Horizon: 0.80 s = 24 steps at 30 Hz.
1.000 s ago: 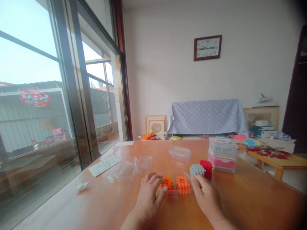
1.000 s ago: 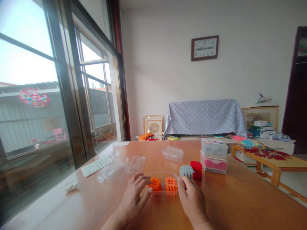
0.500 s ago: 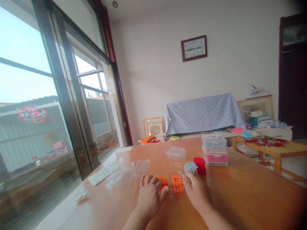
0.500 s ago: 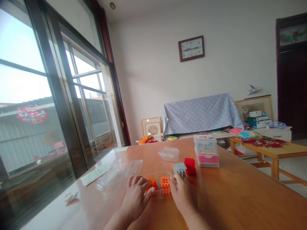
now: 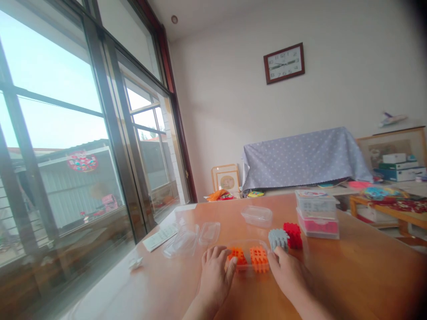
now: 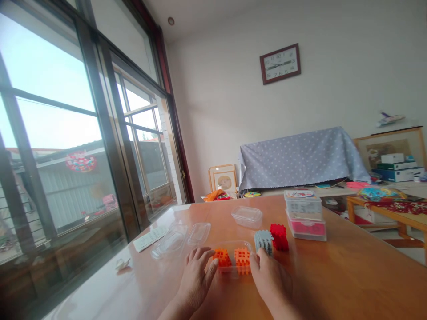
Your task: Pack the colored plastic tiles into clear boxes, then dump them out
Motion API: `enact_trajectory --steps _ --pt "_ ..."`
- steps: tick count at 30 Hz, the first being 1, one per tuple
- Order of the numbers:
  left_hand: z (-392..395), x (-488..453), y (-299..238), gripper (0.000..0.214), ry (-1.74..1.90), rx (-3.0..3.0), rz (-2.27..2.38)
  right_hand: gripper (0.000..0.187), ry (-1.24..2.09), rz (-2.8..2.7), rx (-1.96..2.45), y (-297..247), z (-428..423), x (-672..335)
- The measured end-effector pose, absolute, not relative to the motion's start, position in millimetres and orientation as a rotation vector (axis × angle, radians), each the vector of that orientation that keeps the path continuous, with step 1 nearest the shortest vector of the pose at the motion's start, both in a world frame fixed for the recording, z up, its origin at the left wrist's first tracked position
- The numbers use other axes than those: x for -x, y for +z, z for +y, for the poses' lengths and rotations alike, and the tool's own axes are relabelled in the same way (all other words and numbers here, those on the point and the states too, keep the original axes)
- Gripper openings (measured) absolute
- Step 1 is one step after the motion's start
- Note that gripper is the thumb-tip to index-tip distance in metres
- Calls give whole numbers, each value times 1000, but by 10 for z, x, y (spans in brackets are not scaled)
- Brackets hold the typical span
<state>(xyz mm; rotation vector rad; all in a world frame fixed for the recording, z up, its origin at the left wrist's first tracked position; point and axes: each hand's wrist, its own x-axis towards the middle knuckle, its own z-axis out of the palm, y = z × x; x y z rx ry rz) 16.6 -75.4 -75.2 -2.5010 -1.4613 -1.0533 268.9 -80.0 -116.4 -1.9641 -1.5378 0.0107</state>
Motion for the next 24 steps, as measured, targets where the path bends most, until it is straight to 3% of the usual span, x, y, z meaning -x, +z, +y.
enact_trajectory --steps 5,13,24 --pt "-481 116 -879 31 -1228 2338 -1723 44 105 -1539 1909 -1158 -824 -2713" --pt "8 275 -1020 20 -904 2291 -2075 44 14 -1547 1800 -1297 -757 -2791" --pt "477 164 -1081 26 -695 2252 -2255 40 -41 -1487 1678 -1354 -693 -2790"
